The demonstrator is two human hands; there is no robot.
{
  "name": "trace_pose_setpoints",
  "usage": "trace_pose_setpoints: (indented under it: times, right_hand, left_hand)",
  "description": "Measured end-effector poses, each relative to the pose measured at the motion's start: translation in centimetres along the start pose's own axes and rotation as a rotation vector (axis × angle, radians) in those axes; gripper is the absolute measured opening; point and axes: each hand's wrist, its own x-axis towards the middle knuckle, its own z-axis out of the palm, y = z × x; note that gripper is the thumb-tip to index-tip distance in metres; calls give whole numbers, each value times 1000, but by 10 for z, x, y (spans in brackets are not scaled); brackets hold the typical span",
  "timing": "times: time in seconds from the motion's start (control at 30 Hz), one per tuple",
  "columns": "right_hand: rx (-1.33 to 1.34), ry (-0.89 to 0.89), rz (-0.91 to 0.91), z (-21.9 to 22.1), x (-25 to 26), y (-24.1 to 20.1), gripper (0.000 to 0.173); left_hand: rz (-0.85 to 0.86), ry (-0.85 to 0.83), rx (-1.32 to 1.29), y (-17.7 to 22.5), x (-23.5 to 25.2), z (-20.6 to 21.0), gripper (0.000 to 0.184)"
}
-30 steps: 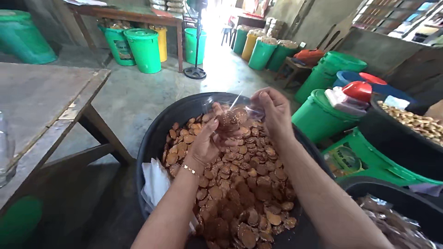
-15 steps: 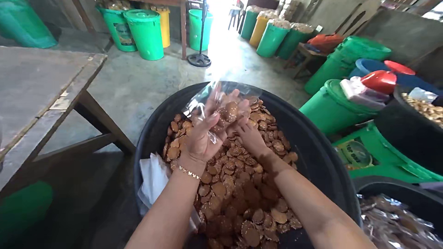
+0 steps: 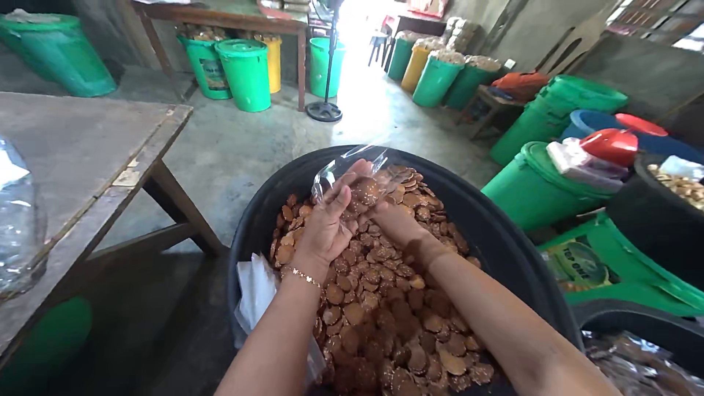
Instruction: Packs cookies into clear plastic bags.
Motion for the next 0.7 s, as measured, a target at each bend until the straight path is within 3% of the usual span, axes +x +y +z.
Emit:
trace_pose_setpoints:
  times: [0.17, 0.23, 0.4, 0.5, 0.6, 0.7]
  right_hand:
    - [476, 163, 188, -11, -44, 22, 43]
    - [460, 128, 178, -5, -45, 31, 43]
    - [305, -28, -61, 9, -17, 17, 42]
    - [371, -25, 86, 2, -1, -7, 45]
    - [634, 105, 253, -1, 6, -17, 51]
    - [800, 179, 247, -10, -6, -15, 49]
  left_hand:
    - [-15, -11, 16, -4, 0, 7, 35]
    - [-19, -7, 12, -8, -1, 10, 36]
    - [-40, 41, -3, -7, -4, 20, 35]
    - [-62, 100, 0, -2, -3, 24, 32]
    - [-43, 77, 70, 0, 0, 21, 37]
    - [7, 37, 142, -7, 1, 18, 38]
